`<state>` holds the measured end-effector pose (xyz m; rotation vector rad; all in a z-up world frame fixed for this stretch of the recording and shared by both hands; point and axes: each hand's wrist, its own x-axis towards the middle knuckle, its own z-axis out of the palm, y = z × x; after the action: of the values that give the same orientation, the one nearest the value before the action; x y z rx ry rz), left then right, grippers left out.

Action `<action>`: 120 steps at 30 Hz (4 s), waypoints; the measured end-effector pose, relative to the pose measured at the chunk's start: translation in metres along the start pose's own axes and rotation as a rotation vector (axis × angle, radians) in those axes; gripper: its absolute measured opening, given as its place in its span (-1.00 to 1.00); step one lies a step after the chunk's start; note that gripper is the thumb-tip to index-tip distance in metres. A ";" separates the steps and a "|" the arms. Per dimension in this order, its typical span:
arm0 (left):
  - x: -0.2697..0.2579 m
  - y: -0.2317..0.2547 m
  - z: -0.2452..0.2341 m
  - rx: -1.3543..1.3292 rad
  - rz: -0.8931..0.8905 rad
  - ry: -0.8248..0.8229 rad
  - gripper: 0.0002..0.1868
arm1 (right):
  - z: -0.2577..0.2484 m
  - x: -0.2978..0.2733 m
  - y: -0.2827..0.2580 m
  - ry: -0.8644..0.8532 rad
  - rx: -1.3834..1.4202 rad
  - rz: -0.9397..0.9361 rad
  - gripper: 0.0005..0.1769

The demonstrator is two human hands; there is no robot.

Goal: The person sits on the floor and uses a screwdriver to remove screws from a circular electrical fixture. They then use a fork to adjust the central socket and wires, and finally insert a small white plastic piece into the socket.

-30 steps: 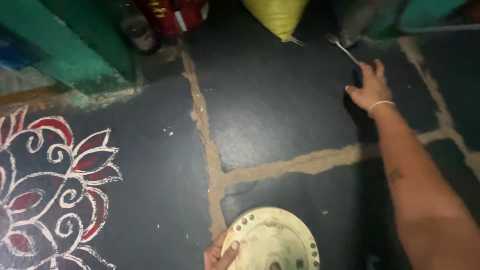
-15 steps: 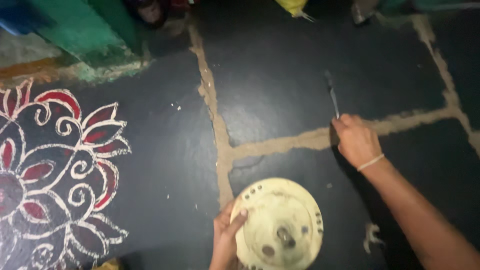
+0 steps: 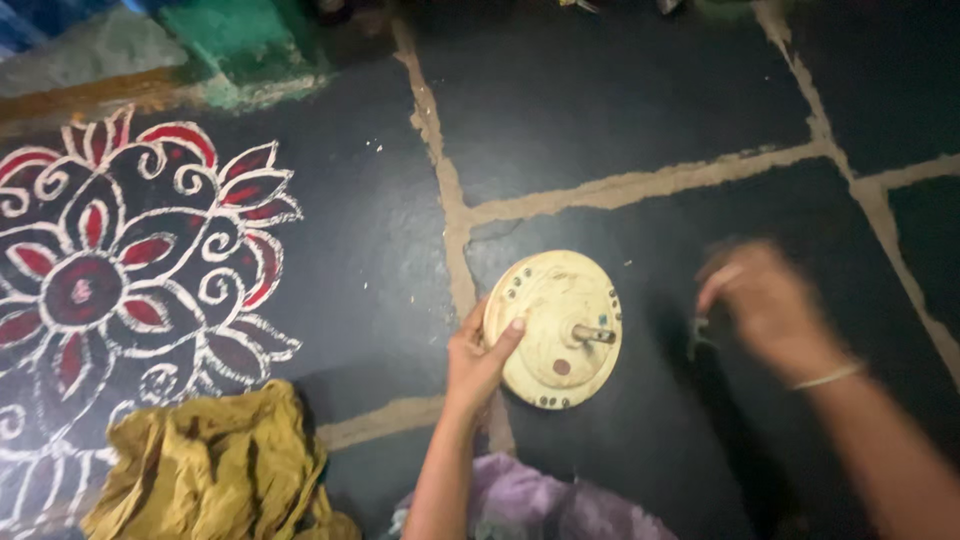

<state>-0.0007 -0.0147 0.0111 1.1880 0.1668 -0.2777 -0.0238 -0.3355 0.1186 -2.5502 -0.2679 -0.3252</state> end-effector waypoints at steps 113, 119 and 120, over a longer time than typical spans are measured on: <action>-0.052 0.023 0.053 0.514 0.559 0.117 -0.49 | 0.014 -0.001 -0.159 -0.179 -0.467 0.050 -0.68; -0.051 0.024 0.052 0.561 0.542 0.174 -0.49 | 0.021 0.000 -0.153 -0.302 -0.173 0.376 -0.79; -0.051 0.024 0.051 0.568 0.548 0.163 -0.49 | 0.023 0.000 -0.151 -0.302 -0.123 0.387 -0.78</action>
<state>-0.0427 -0.0477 0.0651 1.7655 -0.1102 0.2765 -0.0588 -0.1976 0.1750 -2.6943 0.1423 0.1974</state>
